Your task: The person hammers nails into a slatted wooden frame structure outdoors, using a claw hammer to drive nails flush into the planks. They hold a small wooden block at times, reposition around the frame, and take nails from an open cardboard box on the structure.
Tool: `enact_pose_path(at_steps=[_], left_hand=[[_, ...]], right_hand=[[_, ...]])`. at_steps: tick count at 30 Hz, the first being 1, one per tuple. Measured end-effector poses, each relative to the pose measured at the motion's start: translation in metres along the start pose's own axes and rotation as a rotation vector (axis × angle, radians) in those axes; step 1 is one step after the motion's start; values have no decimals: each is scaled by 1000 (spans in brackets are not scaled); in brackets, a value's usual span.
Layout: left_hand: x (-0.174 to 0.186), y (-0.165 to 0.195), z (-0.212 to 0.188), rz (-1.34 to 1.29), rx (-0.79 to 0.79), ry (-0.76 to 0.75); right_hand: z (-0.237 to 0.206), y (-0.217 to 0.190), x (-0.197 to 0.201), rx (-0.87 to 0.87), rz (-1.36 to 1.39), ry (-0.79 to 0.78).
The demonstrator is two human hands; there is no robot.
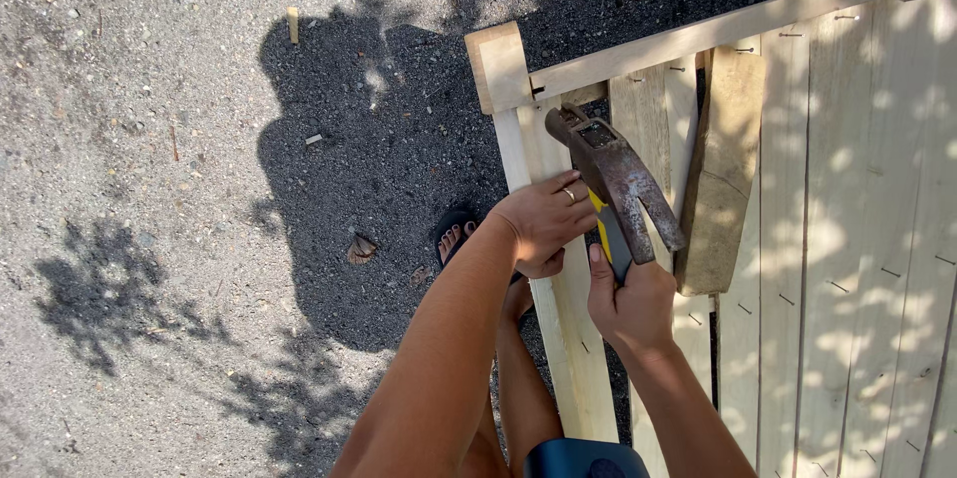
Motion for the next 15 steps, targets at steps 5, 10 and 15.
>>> enact_pose_path(at_steps=[5,10,15], left_hand=[[4,2,5,3,25,-408],[3,4,-6,29,91,-35],[-7,40,-54,68,472,435]], right_hand=[[10,11,-18,-166,-210,-144],[-24,22,-1,-259,-105,-138],[-16,13,3,-308,-49,-110]])
Point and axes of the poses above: each hand's wrist, its own z-axis towards the middle knuckle, its own x-axis out of the back of the hand, y = z × x, the point moved 1 cm from there along z, towards the middle knuckle, and after that the axes turned 4 degrees about -x, right-handed, at the moved point
